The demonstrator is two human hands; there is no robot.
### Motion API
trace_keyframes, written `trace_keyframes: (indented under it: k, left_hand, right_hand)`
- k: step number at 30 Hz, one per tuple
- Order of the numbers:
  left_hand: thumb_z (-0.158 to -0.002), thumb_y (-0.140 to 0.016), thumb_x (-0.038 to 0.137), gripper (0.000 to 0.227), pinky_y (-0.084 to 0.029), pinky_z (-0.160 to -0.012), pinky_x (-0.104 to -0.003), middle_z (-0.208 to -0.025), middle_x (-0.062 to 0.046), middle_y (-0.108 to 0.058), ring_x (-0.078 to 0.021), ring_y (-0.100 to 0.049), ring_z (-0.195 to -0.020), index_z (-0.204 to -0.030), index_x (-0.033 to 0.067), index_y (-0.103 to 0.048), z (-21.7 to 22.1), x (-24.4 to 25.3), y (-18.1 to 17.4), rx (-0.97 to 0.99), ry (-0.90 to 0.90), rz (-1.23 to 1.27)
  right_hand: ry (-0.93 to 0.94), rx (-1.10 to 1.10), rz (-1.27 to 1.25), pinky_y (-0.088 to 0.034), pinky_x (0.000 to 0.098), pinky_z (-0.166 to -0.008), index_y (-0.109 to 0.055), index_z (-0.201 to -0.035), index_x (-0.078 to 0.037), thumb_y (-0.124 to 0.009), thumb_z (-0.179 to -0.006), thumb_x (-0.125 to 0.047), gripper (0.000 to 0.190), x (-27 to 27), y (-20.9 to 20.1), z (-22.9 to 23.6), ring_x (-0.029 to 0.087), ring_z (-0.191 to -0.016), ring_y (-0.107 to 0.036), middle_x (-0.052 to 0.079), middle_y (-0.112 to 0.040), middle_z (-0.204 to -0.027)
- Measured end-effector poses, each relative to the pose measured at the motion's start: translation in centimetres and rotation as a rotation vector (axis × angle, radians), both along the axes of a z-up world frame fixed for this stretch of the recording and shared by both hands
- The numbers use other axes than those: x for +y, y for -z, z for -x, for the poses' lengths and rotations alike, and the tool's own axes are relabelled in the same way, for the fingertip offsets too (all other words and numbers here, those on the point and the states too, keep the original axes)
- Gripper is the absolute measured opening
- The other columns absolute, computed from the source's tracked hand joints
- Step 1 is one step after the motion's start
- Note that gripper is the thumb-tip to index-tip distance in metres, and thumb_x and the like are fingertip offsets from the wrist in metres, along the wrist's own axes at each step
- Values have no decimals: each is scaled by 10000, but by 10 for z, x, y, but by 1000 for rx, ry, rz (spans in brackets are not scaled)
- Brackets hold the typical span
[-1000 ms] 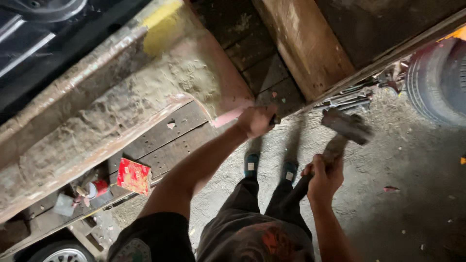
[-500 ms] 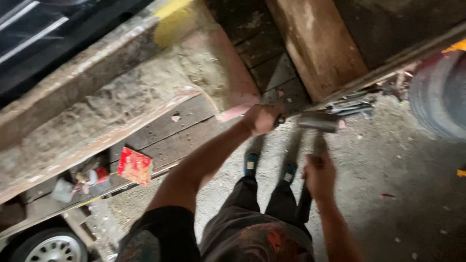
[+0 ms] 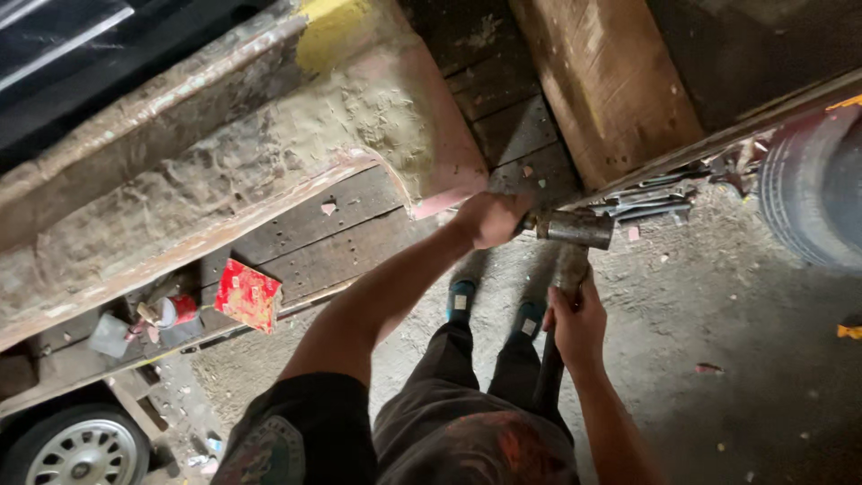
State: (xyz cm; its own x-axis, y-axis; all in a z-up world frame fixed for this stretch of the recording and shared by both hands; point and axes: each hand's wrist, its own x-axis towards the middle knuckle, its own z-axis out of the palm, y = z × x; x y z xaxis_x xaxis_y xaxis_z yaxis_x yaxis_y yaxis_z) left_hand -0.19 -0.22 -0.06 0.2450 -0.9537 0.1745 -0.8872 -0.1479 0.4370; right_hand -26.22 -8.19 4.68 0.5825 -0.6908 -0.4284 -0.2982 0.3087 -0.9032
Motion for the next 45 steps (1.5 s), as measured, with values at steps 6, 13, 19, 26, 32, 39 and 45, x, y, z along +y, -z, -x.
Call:
trace_keyframes:
  k: [6, 13, 19, 26, 32, 39, 45]
  left_hand:
    - [-900, -637, 145, 300, -557, -518, -434, -739, -162, -695, -308, -701, -634, -1139, -1, -530, 5, 3, 14, -27, -19, -118]
    - [-946, -605, 88, 193, -553, -501, -324, -784, -64, -679, -166, -688, -643, -1133, 110, -563, 2, 2, 15, 2, -71, 116]
    - [-825, -739, 328, 375, -537, -469, -384, -741, -71, -689, -218, -685, -601, -1071, 75, -611, 4, 12, -7, -106, -319, 234]
    - [-928, -735, 275, 213, -597, -618, -381, -786, -49, -698, -217, -719, -713, -994, 118, -608, 14, 9, -4, -141, -145, 243]
    - [-854, -715, 259, 251, -599, -584, -389, -779, -75, -708, -243, -723, -697, -1001, 87, -606, 10, 7, -5, -52, -127, 238]
    - [-987, -648, 179, 95, -598, -573, -385, -740, -77, -688, -228, -715, -651, -994, 102, -594, 10, 3, 7, 37, -149, 148]
    - [-964, -638, 248, 183, -575, -540, -411, -724, -92, -672, -265, -698, -635, -1002, 81, -573, 12, 9, 7, -2, -112, 210]
  right_hand:
    - [102, -91, 71, -509, 386, -553, -428, -1503, -47, -567, -1035, -24, 489, -13, -36, 3, 162, -614, -553, 44, -559, -844]
    - [50, -59, -48, -502, 389, -525, -366, -1601, -90, -541, -991, 1, 642, -15, -43, -1, 152, -583, -569, 48, -587, -831]
    - [71, -65, -81, -493, 384, -537, -462, -1489, -32, -586, -994, 19, 514, -31, -35, 14, 171, -592, -558, 56, -552, -804]
    - [29, -110, -83, -497, 368, -547, -466, -1532, -66, -574, -985, 34, 566, -55, -43, 24, 149, -585, -531, 16, -497, -790]
    - [7, -138, -29, -490, 349, -503, -455, -1498, -83, -581, -979, -13, 540, -41, -42, 12, 141, -558, -545, 32, -553, -767]
    - [-220, 8, 75, -532, 345, -524, -590, -1214, 17, -631, -1035, -65, 201, -19, -27, 6, 150, -596, -616, 66, -627, -786]
    - [-86, -83, 47, -484, 319, -490, -541, -1123, -76, -666, -1000, -112, 179, -6, -24, -4, 139, -519, -572, 45, -574, -675]
